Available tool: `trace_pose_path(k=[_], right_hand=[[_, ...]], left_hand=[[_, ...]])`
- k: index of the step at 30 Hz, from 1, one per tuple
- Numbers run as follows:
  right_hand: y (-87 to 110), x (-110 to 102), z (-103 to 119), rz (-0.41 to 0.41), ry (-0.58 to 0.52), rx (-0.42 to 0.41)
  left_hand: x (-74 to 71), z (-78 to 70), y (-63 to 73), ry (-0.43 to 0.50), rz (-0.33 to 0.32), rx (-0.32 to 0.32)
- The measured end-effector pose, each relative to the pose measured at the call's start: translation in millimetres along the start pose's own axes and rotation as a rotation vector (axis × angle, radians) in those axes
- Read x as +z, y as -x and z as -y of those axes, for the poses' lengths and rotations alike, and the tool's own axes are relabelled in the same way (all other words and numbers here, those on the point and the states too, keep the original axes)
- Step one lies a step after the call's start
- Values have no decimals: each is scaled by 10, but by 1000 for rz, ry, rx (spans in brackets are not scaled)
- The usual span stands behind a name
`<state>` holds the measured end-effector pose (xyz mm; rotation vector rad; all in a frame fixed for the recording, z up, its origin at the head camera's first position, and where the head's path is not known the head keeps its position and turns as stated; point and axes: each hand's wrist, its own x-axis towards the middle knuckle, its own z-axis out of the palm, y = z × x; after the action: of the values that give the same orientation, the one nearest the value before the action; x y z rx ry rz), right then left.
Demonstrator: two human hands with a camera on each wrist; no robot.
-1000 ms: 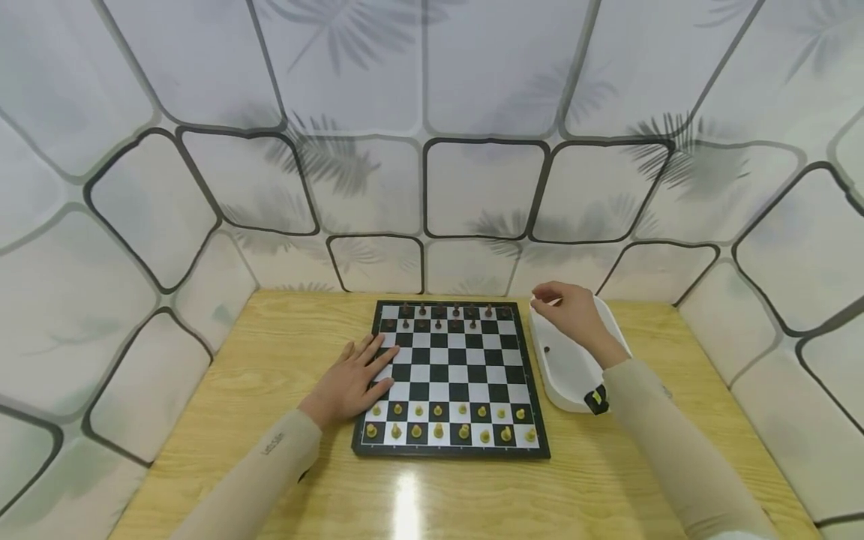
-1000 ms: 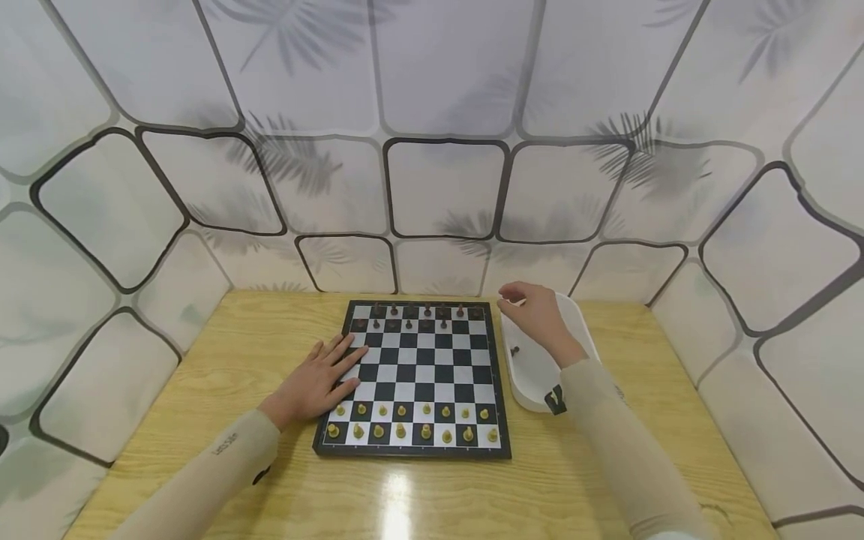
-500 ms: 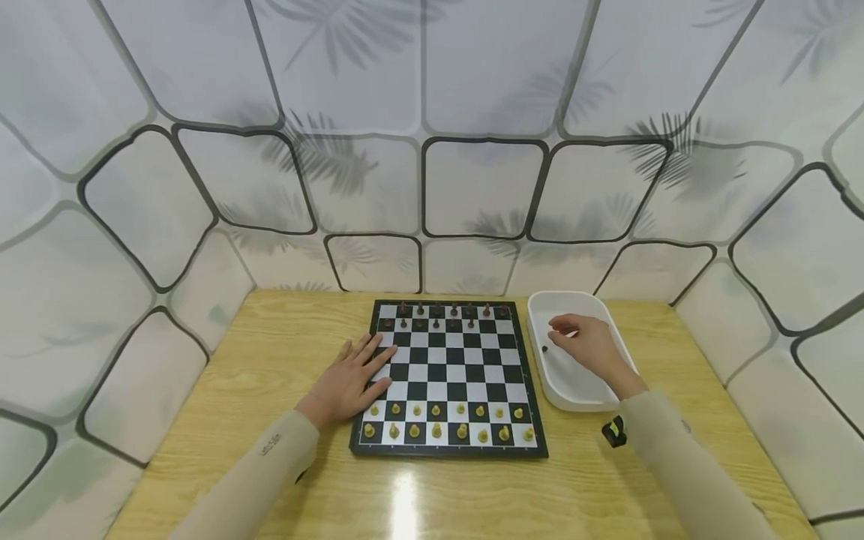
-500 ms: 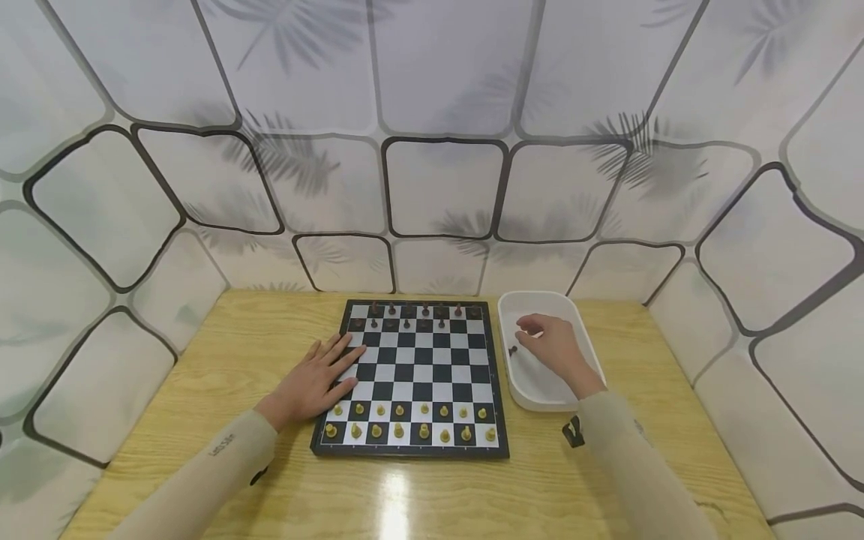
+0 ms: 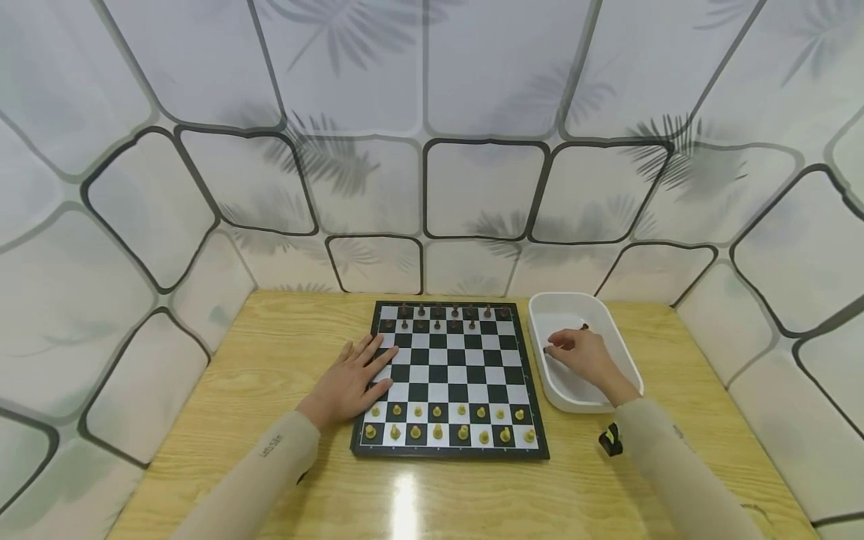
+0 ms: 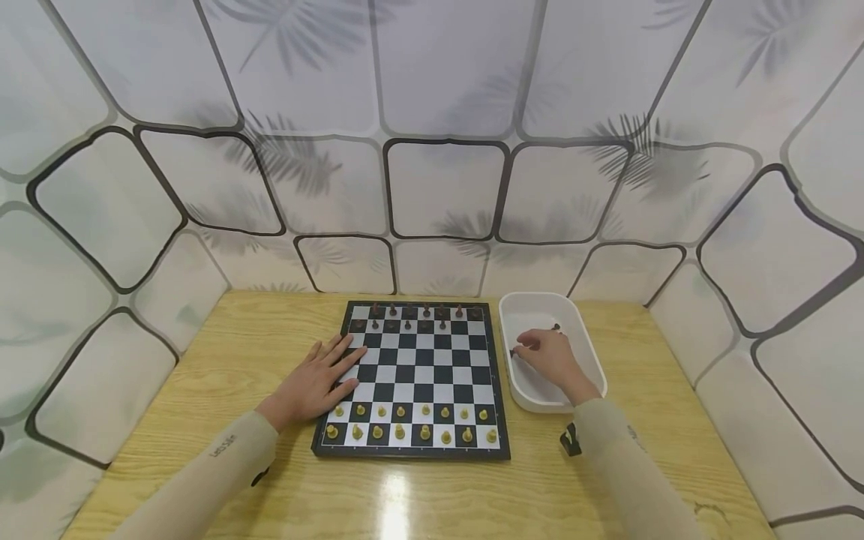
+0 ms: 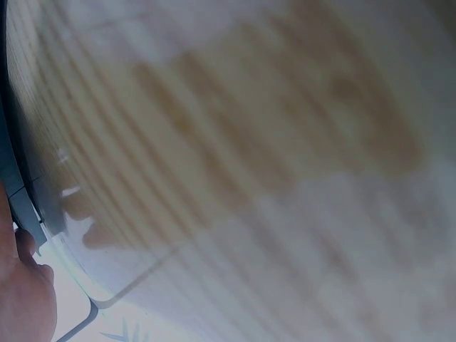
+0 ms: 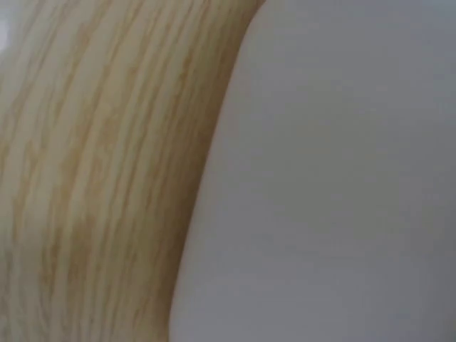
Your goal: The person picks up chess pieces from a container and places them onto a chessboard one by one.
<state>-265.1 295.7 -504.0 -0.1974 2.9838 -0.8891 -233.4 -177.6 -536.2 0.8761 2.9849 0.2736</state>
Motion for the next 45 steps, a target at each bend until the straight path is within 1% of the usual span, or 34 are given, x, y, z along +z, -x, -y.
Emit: trace_pose_path(k=[6, 10, 13, 18, 22, 26, 29, 31, 34, 38, 41, 45], right_hand=[[16, 45, -27, -13, 9, -20], [26, 79, -39, -15, -3, -26], [23, 106, -41, -9, -7, -13], [3, 138, -39, 5, 14, -9], [-16, 161, -33, 7, 34, -17], [-25, 187, -37, 6, 59, -48], [-32, 209, -56, -15, 80, -97], [-35, 224, -68, -28, 98, -124], [-32, 240, -70, -37, 124, -144], [-16, 240, -57, -40, 136, -110], [-2, 230, -43, -56, 109, -82], [9, 225, -31, -75, 82, -73]], left_hand=[[-3, -1, 1, -2, -1, -2], [13, 4, 7, -6, -5, 3], [26, 5, 13, -5, -11, 6], [32, 5, 14, -1, -7, -8], [27, 8, 14, 4, -9, -6], [23, 11, 15, 9, -2, -10], [23, 12, 15, 7, 4, -16], [24, 15, 15, 8, -2, -13], [30, 17, 8, 5, -3, -14], [29, 15, -3, 1, 9, -17], [21, 10, -7, -1, 18, -18], [18, 9, -8, 2, 21, -17]])
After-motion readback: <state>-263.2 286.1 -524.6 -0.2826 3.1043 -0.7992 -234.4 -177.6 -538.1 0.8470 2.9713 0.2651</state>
